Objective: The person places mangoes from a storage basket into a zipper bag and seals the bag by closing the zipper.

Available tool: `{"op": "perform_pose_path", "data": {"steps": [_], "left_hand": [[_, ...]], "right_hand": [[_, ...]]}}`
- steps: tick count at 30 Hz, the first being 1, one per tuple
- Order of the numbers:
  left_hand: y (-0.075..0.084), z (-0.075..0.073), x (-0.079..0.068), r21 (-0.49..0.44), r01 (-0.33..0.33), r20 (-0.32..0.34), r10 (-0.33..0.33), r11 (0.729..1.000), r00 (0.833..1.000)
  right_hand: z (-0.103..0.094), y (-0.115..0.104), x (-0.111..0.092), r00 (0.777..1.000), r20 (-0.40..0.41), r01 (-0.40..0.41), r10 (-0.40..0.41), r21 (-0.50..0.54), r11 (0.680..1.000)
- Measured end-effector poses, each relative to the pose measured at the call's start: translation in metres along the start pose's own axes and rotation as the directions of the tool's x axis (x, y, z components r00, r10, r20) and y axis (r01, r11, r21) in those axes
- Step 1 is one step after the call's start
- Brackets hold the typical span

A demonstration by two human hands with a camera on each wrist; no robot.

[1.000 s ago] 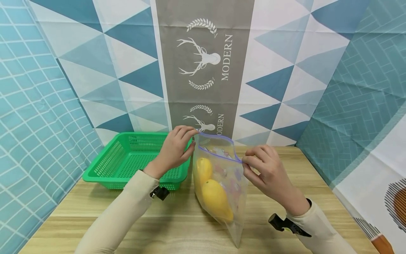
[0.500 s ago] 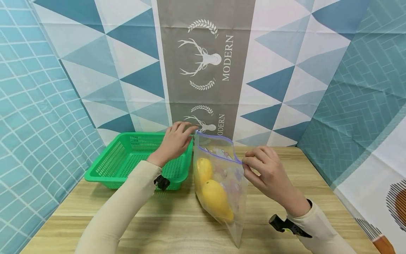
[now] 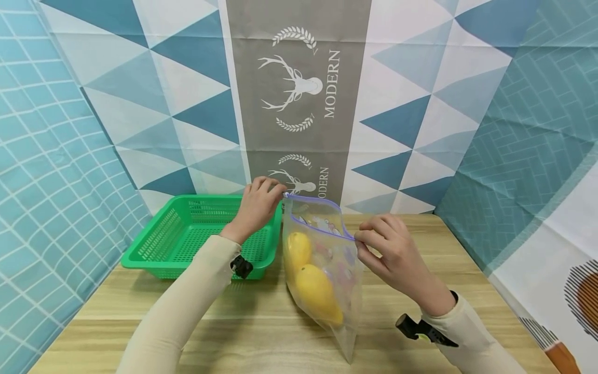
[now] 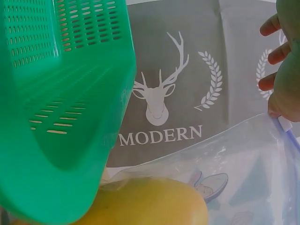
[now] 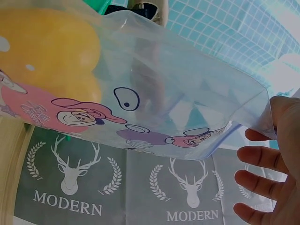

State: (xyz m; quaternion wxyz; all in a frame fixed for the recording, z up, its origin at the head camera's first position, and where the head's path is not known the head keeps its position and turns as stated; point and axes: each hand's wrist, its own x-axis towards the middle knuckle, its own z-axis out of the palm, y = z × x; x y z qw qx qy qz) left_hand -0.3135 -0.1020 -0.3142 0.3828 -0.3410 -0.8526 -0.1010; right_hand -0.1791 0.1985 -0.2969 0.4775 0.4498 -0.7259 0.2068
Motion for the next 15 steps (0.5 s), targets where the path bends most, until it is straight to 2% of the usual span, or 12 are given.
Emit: {"op": "perform_pose_path", "data": {"steps": [9,15], "left_hand": [[-0.0011,0.0015,-0.0015,-0.023,0.035,-0.003,-0.035,0.999,0.999],[-0.0037,0.0033,-0.0047,-0.054,0.038,-0.054,-0.041,0.998,0.998]], "right_hand": [[0.0001,0.0003,-0.0006,1.000,0.000,-0.002,0.002,-0.002,1.000],[-0.0019,0.0017,-0.0013,1.000,0.014,-0.015,0.015,-0.010,1.000]]}}
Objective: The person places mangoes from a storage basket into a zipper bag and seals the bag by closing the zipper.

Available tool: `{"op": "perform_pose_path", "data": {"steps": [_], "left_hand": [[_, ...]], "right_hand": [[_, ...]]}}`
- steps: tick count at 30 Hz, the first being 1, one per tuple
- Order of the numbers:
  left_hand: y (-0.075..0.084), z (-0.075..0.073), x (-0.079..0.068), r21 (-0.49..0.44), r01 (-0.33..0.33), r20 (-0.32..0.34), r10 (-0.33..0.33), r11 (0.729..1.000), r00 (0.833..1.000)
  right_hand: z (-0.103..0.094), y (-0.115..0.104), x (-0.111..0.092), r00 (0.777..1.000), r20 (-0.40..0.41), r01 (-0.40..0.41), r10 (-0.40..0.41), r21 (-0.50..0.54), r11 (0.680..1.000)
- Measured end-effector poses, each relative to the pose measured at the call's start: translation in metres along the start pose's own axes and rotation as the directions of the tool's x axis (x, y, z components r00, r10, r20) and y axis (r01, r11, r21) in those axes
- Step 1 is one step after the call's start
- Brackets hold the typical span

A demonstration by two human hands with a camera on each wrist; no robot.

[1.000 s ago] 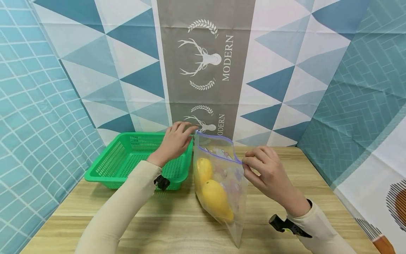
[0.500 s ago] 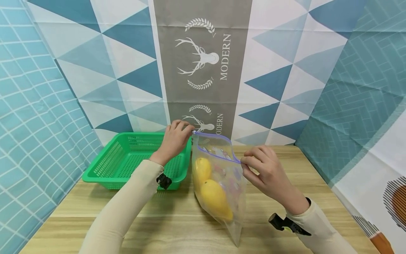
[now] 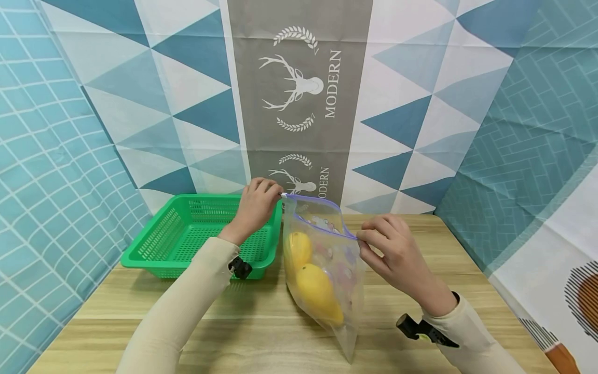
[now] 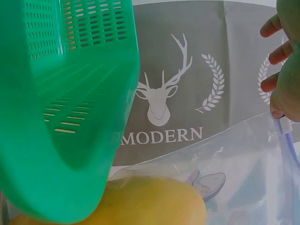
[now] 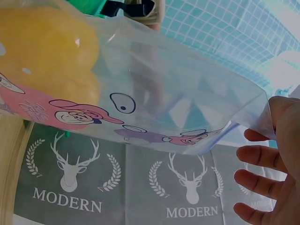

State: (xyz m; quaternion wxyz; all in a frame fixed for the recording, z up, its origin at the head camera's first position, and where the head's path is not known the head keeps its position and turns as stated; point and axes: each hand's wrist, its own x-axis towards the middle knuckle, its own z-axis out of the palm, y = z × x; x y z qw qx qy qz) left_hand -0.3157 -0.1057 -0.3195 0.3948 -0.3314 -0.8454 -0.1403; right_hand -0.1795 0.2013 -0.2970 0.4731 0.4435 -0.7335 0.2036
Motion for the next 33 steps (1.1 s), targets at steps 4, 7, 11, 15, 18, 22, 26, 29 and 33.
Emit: {"op": "perform_pose_path", "data": {"steps": [4,7,11,15,18,22,26,29,33], "left_hand": [[-0.003,0.000,-0.003,-0.011,-0.005,-0.041,0.005,1.000,0.999],[-0.005,-0.002,-0.006,-0.016,-0.009,-0.062,0.008,1.000,0.998],[-0.007,-0.006,-0.011,-0.030,0.000,-0.075,-0.002,1.000,0.997],[-0.006,-0.011,-0.015,-0.057,0.006,-0.098,-0.012,0.998,0.995],[-0.005,-0.015,-0.018,-0.082,0.000,-0.119,-0.009,0.997,0.993],[-0.003,-0.019,-0.022,-0.096,-0.013,-0.141,0.000,0.995,0.990],[0.000,-0.023,-0.026,-0.096,-0.018,-0.162,0.002,0.995,0.987],[0.004,-0.027,-0.028,-0.094,-0.020,-0.185,0.002,0.995,0.983],[0.009,-0.031,-0.032,-0.095,-0.025,-0.223,0.003,0.995,0.975]], "right_hand": [[-0.001,0.005,-0.001,1.000,-0.010,0.005,-0.005,-0.018,1.000],[-0.002,0.010,-0.002,0.999,-0.030,0.013,-0.014,-0.031,0.999],[-0.004,0.018,-0.005,0.998,-0.054,0.011,-0.014,-0.055,0.998],[-0.007,0.025,-0.008,0.998,-0.056,-0.025,0.021,-0.082,0.996],[-0.009,0.031,-0.010,0.997,-0.054,-0.056,0.051,-0.099,0.994],[-0.010,0.039,-0.013,0.995,-0.047,-0.091,0.086,-0.112,0.990],[-0.011,0.047,-0.017,0.992,-0.037,-0.122,0.118,-0.121,0.985],[-0.011,0.053,-0.020,0.990,-0.032,-0.141,0.138,-0.127,0.982],[-0.011,0.059,-0.024,0.987,-0.027,-0.163,0.160,-0.142,0.976]]}}
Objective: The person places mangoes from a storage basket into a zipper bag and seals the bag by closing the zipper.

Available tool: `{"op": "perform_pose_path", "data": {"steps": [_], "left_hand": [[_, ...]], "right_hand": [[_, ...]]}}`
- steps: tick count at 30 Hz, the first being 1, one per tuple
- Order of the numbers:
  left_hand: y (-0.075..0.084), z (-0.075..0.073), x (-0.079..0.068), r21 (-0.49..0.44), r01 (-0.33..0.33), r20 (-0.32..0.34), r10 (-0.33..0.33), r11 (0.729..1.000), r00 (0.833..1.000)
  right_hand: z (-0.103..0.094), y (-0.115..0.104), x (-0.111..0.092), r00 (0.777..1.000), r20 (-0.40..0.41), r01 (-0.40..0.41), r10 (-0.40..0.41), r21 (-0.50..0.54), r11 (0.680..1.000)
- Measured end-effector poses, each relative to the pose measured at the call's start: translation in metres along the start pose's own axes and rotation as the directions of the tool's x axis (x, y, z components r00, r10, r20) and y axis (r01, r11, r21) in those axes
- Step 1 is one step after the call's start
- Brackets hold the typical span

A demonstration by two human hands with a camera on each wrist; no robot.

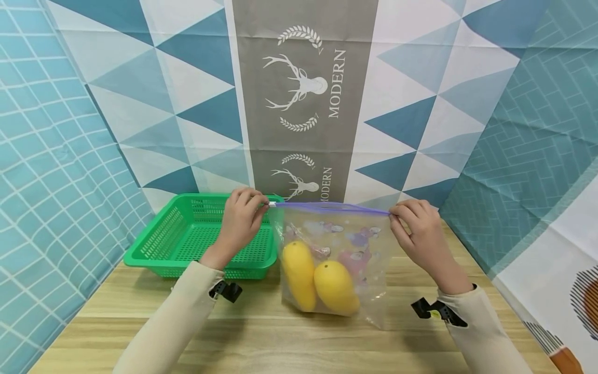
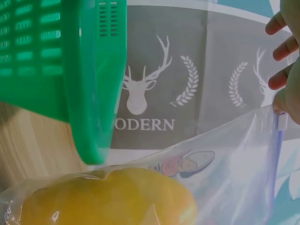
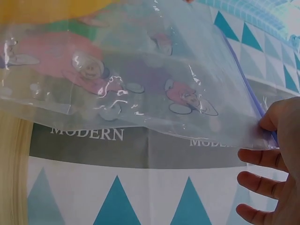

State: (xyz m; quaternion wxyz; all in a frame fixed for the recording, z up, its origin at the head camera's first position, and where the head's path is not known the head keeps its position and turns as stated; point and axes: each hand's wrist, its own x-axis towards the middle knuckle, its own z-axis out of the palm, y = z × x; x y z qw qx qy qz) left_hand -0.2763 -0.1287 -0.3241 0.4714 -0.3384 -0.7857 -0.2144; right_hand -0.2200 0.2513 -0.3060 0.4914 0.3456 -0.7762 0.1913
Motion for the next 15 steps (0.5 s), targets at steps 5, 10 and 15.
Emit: {"op": "perform_pose_path", "data": {"steps": [5,10,15], "left_hand": [[0.006,-0.005,-0.002,-0.016,-0.012,-0.034,0.011,1.000,0.999],[0.011,-0.009,-0.004,-0.039,-0.015,-0.051,0.013,0.999,0.999],[0.016,-0.011,-0.005,-0.039,-0.011,-0.069,0.008,0.999,0.998]], "right_hand": [[-0.002,0.005,-0.002,0.999,0.021,-0.024,0.025,-0.036,0.999],[-0.002,0.008,-0.005,0.997,0.049,-0.058,0.061,-0.060,0.997],[0.000,0.012,-0.007,0.997,0.036,-0.072,0.075,-0.079,0.994]]}}
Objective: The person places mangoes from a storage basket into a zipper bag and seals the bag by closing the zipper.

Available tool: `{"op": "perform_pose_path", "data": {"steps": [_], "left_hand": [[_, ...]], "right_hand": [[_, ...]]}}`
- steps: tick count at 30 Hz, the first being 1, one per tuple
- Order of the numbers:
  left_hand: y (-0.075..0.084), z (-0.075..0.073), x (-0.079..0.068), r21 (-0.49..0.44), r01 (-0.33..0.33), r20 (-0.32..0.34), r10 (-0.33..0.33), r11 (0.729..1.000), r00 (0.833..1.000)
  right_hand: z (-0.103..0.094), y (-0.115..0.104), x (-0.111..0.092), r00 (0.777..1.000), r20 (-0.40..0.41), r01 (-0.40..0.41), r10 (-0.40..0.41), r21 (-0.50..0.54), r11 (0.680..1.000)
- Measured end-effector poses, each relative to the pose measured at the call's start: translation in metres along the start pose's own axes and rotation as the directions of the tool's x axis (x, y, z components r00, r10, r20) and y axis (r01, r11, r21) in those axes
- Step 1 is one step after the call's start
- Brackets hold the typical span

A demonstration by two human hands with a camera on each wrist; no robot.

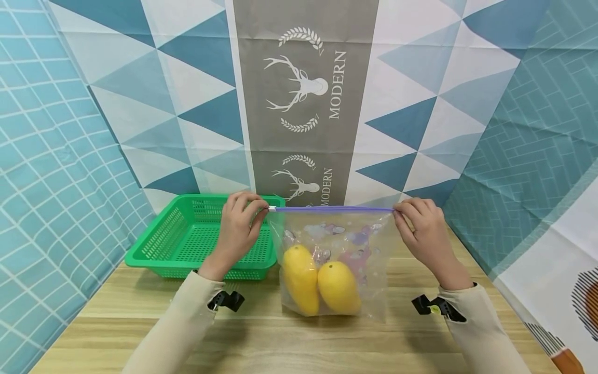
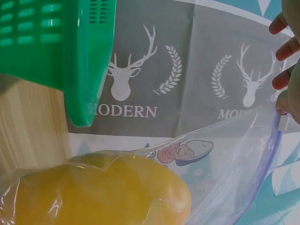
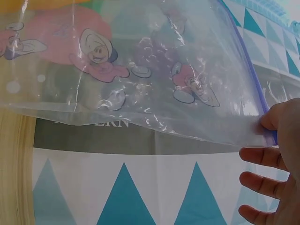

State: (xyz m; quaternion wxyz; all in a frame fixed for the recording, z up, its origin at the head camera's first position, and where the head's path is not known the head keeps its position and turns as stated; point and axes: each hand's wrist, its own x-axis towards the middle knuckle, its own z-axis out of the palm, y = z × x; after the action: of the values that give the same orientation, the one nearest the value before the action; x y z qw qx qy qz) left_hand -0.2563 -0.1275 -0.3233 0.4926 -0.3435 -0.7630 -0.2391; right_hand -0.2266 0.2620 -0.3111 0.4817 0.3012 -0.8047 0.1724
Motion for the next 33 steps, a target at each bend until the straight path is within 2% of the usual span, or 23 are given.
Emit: {"op": "perform_pose_path", "data": {"steps": [5,12,18,24,33], "left_hand": [[0.003,0.002,-0.001,0.025,-0.003,-0.022,0.003,1.000,1.000],[0.009,0.007,-0.002,0.052,-0.021,-0.092,0.025,0.998,0.995],[0.015,0.010,-0.002,0.043,0.010,-0.134,-0.004,0.999,0.991],[0.018,0.013,-0.005,0.022,0.036,-0.170,-0.031,0.999,0.985],[0.018,0.016,-0.009,-0.006,0.036,-0.196,-0.036,0.999,0.980]], "right_hand": [[0.002,0.003,0.000,0.999,-0.036,-0.015,0.013,-0.038,0.999],[0.004,0.002,-0.001,0.995,-0.081,-0.057,0.050,-0.089,0.994],[0.006,0.001,-0.001,0.985,-0.139,-0.109,0.098,-0.079,0.991],[0.008,0.001,-0.003,0.981,-0.154,-0.129,0.116,-0.076,0.989],[0.012,0.001,-0.008,0.976,-0.172,-0.147,0.137,-0.046,0.988]]}}
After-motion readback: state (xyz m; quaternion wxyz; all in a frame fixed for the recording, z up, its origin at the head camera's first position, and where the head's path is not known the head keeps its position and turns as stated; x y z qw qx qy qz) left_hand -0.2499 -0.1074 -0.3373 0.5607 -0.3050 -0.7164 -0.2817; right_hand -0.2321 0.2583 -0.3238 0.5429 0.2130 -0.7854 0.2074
